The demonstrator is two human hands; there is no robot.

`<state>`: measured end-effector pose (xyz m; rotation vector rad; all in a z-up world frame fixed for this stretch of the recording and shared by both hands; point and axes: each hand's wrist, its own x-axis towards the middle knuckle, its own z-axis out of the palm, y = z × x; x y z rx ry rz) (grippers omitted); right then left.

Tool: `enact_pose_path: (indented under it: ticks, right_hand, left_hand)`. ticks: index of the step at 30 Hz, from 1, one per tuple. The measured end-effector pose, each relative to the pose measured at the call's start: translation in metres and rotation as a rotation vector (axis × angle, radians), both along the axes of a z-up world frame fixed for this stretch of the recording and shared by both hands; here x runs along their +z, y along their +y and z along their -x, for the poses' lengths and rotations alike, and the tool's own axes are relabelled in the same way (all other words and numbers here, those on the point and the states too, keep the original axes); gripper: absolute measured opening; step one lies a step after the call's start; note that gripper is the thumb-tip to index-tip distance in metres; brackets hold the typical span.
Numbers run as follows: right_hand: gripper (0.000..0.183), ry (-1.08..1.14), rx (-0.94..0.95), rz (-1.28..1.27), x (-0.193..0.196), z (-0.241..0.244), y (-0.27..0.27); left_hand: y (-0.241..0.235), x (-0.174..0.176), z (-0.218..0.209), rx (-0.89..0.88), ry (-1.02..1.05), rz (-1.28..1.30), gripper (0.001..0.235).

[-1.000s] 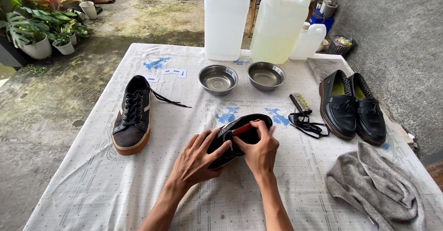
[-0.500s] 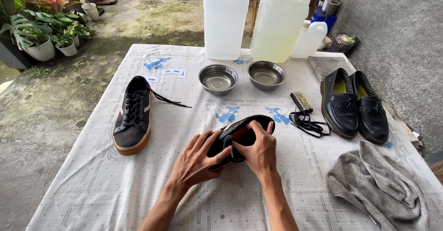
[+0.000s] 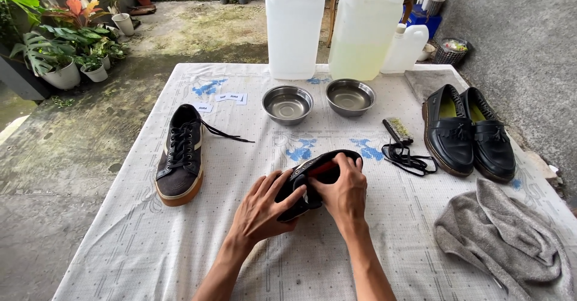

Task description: The person cleans a black sneaker by first scrubbing the interior with a red sponge, then wiping the interior with a gray cloth. They rotate the shoe to show the sole and sides, then continue scrubbing the interior with the sponge.

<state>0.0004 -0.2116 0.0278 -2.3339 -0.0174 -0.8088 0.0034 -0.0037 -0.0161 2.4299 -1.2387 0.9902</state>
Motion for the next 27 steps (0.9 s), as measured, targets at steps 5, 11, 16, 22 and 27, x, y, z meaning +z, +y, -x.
enact_pose_path:
  ticks: [5,11,16,22,27]
  right_hand:
    - [0.044,0.057,-0.008,-0.082,-0.003,0.001,0.006]
    - [0.047,-0.039,0.089,-0.002,-0.006,0.001,0.004]
    - [0.054,-0.033,-0.16,-0.023,-0.008,0.0,0.004]
    - [0.042,0.084,0.12,-0.082,0.004,0.006,0.003]
    - [0.054,0.005,-0.145,-0.056,-0.006,0.002,-0.005]
  left_hand:
    - [-0.001,-0.002,0.0,0.007,-0.016,0.001,0.096]
    - [0.0,-0.003,0.001,0.005,-0.008,0.0,0.101]
    - [-0.003,-0.003,0.002,0.035,-0.011,-0.046,0.107]
    - [-0.002,-0.007,0.002,0.033,0.013,-0.006,0.102]
    - [-0.004,-0.004,0.003,0.057,0.023,-0.044,0.105]
